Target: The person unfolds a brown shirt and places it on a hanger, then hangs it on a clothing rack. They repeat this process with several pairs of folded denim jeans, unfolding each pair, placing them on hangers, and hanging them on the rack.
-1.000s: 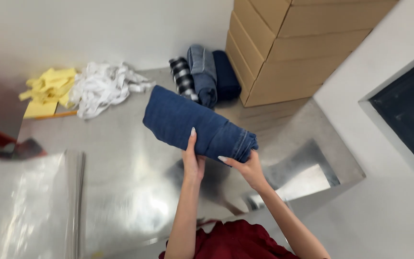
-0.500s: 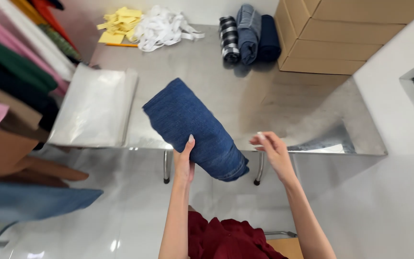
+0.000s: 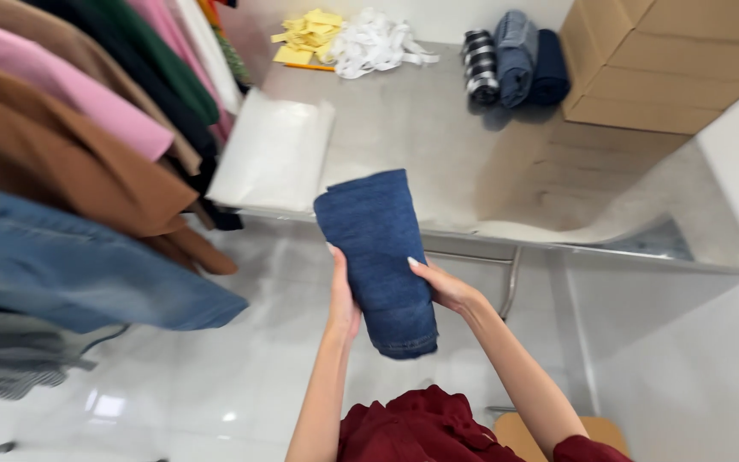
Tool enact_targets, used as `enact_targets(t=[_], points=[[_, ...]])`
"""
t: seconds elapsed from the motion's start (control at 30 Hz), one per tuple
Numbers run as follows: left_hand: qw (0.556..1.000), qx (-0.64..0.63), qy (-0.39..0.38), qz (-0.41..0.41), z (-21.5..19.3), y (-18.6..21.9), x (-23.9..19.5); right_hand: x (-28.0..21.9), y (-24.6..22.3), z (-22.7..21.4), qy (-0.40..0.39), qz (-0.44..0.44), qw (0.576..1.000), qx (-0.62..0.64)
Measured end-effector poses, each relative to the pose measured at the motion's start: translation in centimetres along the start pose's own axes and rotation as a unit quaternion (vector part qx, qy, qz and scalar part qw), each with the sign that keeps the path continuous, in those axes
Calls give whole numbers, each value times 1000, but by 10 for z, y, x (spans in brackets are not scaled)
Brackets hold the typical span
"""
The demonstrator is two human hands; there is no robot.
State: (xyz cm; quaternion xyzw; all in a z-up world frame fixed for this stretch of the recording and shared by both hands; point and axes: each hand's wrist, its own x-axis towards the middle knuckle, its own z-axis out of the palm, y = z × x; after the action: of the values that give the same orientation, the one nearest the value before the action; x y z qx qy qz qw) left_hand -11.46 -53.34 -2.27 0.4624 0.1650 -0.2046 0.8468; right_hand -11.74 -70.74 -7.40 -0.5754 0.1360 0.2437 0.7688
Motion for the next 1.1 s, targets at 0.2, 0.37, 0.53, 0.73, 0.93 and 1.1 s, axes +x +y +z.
enact_targets(t=[0.2,0.37,0.53,0.73,0.93,1.1], points=[[997,45,34,-55,-60,43,-50,19,53,80,35,88,992,78],[976,175,99,85,-139,-5,-18,31,78,123,104,58,992,42],[955,247,75,146,-156,-13,-48,16,74,159,174,-48,974,-139],[983,136,64,109,-157,23,-75,-33,56,197,78,-143,938,-307],[974,-221,41,38,-179,28,-73,-22,53,182,71,-85,955,-275],[940,-334,67,30,-179,15,-75,-56,48,200,22,31,983,-180]])
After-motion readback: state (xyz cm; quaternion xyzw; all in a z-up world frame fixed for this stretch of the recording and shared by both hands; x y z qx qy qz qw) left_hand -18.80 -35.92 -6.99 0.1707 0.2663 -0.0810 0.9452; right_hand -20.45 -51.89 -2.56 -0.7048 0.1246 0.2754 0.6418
